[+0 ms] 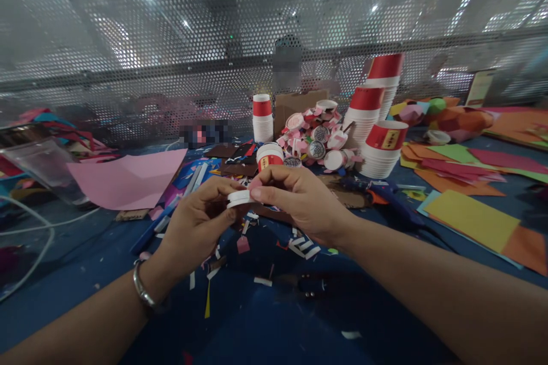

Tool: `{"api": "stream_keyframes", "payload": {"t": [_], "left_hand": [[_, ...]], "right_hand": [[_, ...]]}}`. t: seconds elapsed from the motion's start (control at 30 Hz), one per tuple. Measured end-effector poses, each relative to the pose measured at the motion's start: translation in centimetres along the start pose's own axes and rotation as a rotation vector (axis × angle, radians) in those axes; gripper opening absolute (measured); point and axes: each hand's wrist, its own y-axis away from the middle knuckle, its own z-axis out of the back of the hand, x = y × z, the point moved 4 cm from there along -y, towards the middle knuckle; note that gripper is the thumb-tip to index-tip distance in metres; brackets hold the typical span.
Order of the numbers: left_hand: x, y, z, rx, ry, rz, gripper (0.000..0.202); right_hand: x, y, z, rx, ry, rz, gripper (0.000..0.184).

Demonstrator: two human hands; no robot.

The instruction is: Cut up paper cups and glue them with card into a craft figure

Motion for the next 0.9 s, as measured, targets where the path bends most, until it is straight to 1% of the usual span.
{"api": "stream_keyframes", "payload": {"t": [0.17, 0.27, 0.4, 0.5, 0.6, 0.7, 0.9], "left_hand": [[-0.3, -0.2, -0.2, -0.013, -0.086, 0.011, 0.013], [-0.4, -0.3, -0.2, -0.017, -0.122, 0.026, 0.011], [-0.9, -0.3, -0.2, -0.049, -0.2, 0.014, 0.006], [-1.2, -0.3, -0.2, -0.05, -0.234, 0.001, 0.006], [-1.3, -0.2, -0.2, -0.038, -0.233, 0.009, 0.006], [-1.3, -0.2, -0.1, -0.027, -0.219, 0.021, 0.006], [-1.2, -0.1, 0.0, -0.012, -0.19, 0.041, 0.014]], "right_hand": [[-0.1, 0.0, 0.2, -0.054, 0.07, 0.025, 0.015], [-0.3, -0.1, 0.5, -0.075, 0.082, 0.038, 0.018], [-0.7, -0.2, 0.6, -0.073, 0.028, 0.01, 0.026], [-0.8, -0.1, 0.6, -0.075, -0.026, -0.019, 0.025], [-0.8, -0.1, 0.5, -0.079, -0.049, -0.034, 0.023], [-0.8, -0.1, 0.5, -0.075, -0.044, -0.029, 0.025], [-0.9, -0.3, 0.6, -0.069, 0.011, 0.008, 0.026]]}}
